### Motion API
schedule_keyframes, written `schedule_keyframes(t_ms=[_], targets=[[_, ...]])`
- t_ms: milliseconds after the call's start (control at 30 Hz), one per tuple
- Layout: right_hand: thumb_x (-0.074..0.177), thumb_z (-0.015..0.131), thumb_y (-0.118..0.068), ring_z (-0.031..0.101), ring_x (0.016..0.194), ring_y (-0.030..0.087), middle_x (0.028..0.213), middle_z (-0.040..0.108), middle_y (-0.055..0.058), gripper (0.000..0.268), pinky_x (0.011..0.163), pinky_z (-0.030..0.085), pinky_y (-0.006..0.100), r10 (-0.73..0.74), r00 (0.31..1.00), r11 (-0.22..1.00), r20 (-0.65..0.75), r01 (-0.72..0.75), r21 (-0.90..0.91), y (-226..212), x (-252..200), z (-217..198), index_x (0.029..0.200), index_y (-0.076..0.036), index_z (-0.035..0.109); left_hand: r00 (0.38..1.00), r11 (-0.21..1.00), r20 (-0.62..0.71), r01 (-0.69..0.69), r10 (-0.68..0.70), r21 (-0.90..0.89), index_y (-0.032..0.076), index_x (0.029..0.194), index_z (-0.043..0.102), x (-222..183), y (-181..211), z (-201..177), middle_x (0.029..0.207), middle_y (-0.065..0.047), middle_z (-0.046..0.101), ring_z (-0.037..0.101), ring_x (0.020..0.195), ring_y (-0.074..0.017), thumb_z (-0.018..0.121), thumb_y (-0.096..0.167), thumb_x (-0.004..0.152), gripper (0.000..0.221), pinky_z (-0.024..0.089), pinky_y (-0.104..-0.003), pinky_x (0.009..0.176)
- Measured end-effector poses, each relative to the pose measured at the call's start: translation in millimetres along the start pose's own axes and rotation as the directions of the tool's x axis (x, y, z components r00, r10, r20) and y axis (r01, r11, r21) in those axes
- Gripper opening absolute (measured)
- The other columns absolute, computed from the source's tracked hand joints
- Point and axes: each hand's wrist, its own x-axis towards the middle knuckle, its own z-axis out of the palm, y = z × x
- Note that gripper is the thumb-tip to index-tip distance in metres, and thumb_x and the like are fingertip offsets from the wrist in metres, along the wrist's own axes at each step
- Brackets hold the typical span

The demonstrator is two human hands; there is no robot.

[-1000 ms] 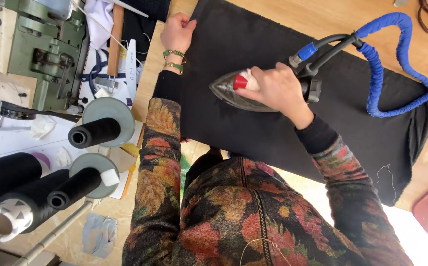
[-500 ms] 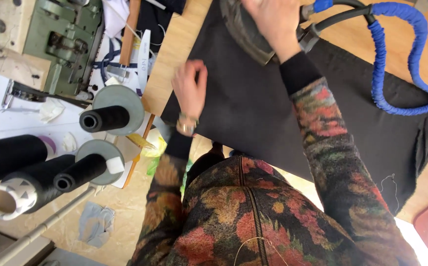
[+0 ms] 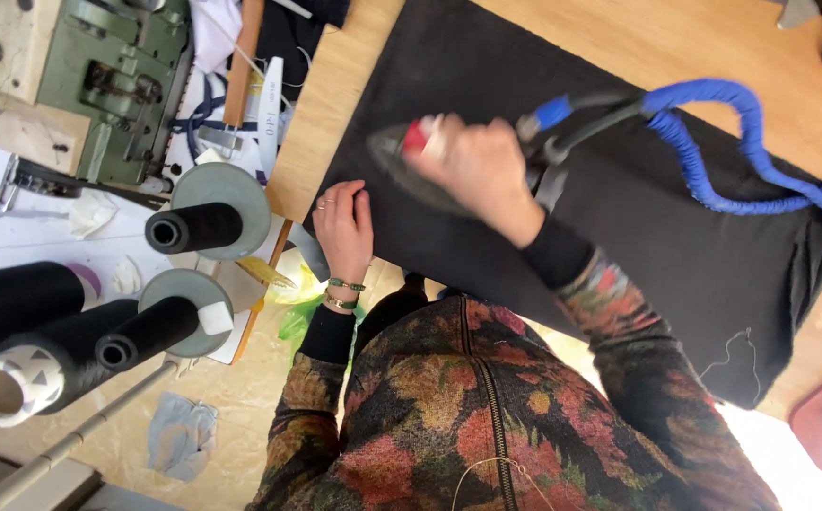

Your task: Ironing a rectangular piece of black fabric on a wooden workbench using a professional steam iron.

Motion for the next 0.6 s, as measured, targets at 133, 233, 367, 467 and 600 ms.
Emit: schedule_keyframes(t_ms=[133,233,367,467,600], targets=[[0.091,0.059,-0.074,0.071,0.054,0.020,0.055,0.066,0.001,0.055,0.066,0.048,0.038,-0.013,1.000,0.999,-0.007,0.013,0.035,-34.1,-49.0,-5.4,0.086,-0.019,0.060,1.000,1.000,-0.020,-0.002,0.002,0.004,0.015,0.116,0.068,9.0,6.3,0.3,0.111,-0.001,0.065,0.061,0.107,-0.0266,0.058,0.014,0.107,0.014,0.046,-0.038,0.085],[0.094,0.053,-0.076,0.067,0.048,0.021,0.049,0.061,0.004,0.059,0.066,0.046,0.038,-0.027,0.999,0.999,-0.040,0.029,0.037,-40.0,-82.9,-4.9,0.083,-0.018,0.057,0.999,0.999,-0.037,-0.019,0.020,0.030,0.015,0.118,0.068,14.4,17.0,2.6,0.115,0.000,0.064,0.056,0.113,-0.0256,0.055,0.012,0.108,0.016,0.044,-0.039,0.089],[0.093,0.057,-0.074,0.067,0.048,0.019,0.049,0.060,0.002,0.060,0.063,0.044,0.034,-0.008,1.000,0.998,0.027,0.007,0.067,-24.7,-100.3,-15.4,0.082,-0.015,0.062,0.997,0.997,0.019,-0.069,0.069,0.042,0.017,0.124,0.066,12.1,23.9,16.8,0.125,-0.001,0.060,0.051,0.125,-0.0282,0.058,0.017,0.107,0.019,0.041,-0.044,0.099],[0.092,0.058,-0.075,0.070,0.052,0.021,0.052,0.065,0.003,0.059,0.064,0.046,0.037,0.035,0.998,0.999,0.046,-0.036,0.019,0.8,-89.5,-18.5,0.085,-0.017,0.063,0.990,0.992,0.094,-0.113,0.108,0.047,0.015,0.129,0.063,4.7,26.3,30.4,0.136,-0.007,0.056,0.046,0.136,-0.0339,0.058,0.023,0.107,0.024,0.038,-0.050,0.108],[0.092,0.062,-0.079,0.073,0.059,0.020,0.058,0.067,0.001,0.061,0.063,0.047,0.037,0.099,0.995,0.988,-0.018,-0.101,-0.118,38.7,-48.3,-41.7,0.088,-0.018,0.063,0.960,0.978,0.205,-0.203,0.192,0.036,0.007,0.143,0.055,-3.8,37.7,37.2,0.156,-0.022,0.044,0.030,0.150,-0.0450,0.059,0.033,0.107,0.044,0.024,-0.062,0.118]])
